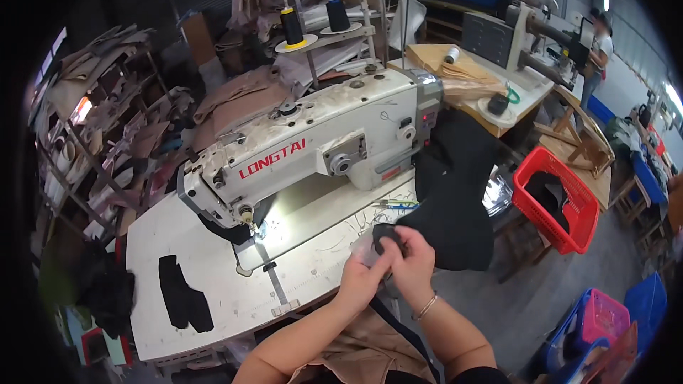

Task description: Stitching together black fabric components of a shoe using an industrial sewing machine.

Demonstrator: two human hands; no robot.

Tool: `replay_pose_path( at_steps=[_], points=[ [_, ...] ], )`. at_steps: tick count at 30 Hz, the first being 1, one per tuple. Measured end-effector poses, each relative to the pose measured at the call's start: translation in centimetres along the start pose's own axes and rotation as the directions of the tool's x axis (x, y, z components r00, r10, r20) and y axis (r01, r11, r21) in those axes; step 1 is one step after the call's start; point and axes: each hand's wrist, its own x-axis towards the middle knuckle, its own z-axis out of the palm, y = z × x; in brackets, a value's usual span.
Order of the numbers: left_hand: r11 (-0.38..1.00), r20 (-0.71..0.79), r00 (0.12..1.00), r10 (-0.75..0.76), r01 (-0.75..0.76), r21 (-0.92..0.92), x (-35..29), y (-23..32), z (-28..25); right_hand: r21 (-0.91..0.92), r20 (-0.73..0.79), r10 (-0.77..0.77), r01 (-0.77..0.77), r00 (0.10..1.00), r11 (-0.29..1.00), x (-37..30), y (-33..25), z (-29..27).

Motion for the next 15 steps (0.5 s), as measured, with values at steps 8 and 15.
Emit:
replay_pose_path(
  at_steps=[8,15],
  points=[
    [0.998,-0.449,0.893,0.041,-0.058,-0.023,-2.0,0.1,-5.2,0.426,-0.068,0.152,-0.11,0.986,0.898,8.7,-2.9,-5.1],
    [0.36,0.336,0.928,-0.165,-0.26,0.896,-13.5,-17.0,-10.3,0.728,-0.193,0.073,0.093,0.979,0.679,18.1,-10.4,-15.7]
  ],
)
